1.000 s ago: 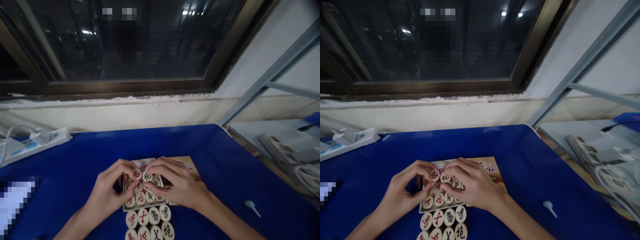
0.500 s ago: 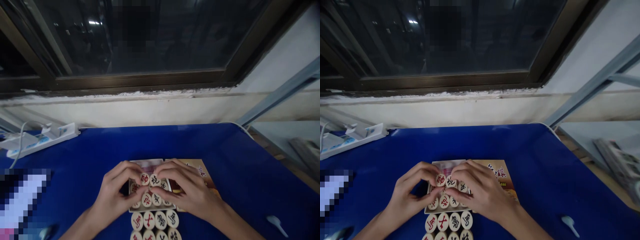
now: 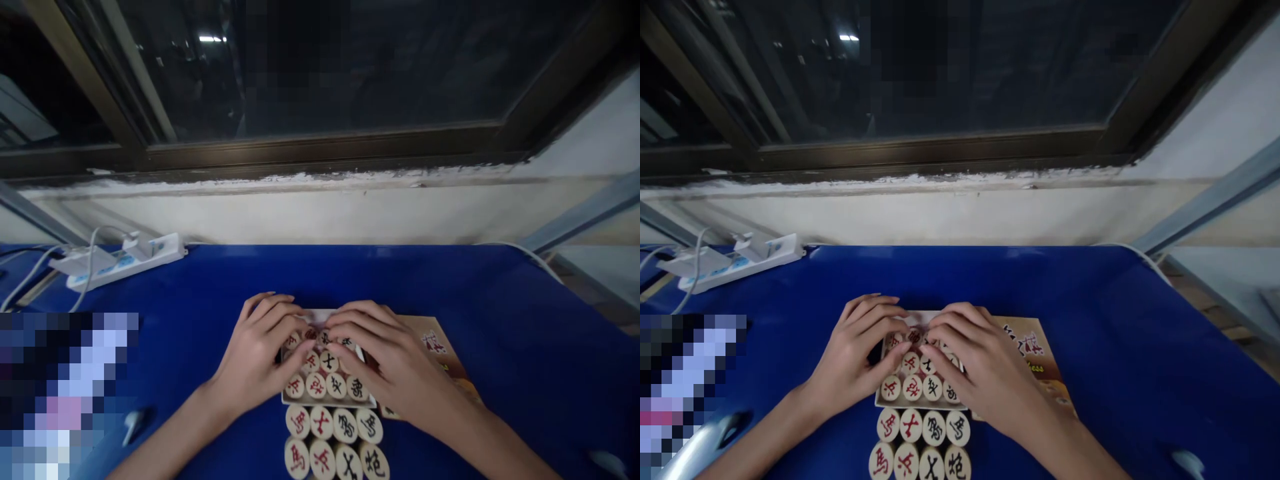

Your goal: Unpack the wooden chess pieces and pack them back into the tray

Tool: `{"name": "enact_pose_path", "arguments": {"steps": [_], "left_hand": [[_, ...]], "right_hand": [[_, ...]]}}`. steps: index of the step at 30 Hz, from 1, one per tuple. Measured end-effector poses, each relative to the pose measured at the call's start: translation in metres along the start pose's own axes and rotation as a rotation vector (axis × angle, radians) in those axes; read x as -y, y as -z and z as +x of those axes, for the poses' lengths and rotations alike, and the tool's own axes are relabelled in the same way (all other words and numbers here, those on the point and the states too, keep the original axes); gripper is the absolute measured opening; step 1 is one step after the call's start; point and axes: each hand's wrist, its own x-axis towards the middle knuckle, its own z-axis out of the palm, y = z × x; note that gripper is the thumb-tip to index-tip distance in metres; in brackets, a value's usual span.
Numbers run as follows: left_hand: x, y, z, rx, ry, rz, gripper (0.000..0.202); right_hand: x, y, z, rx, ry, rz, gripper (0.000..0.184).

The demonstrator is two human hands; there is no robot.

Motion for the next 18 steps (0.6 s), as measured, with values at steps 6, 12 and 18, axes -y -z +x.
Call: {"name": "enact_pose_path", "arguments": {"steps": [6, 12, 18], "left_hand": [[0.0031, -0.0010, -0.0021, 0.028, -0.016, 0.082, 0.019], [0.0034, -0.0019, -0.0037, 0.056, -0.044, 0.102, 0.023], [0.0083, -0.0027, -0.0016, 0.052, -0.019, 0.107, 0.023]], "right_hand": [[0.0006, 0.0053, -0.0011, 0.112, -0.030, 0.019, 0.025], [-0.0038, 0.0020, -0.0038, 0.093, -0.043, 0.035, 0.025], [-0.0064, 0.0017, -0.0009, 0.085, -0.035, 0.004, 0.025]]}}
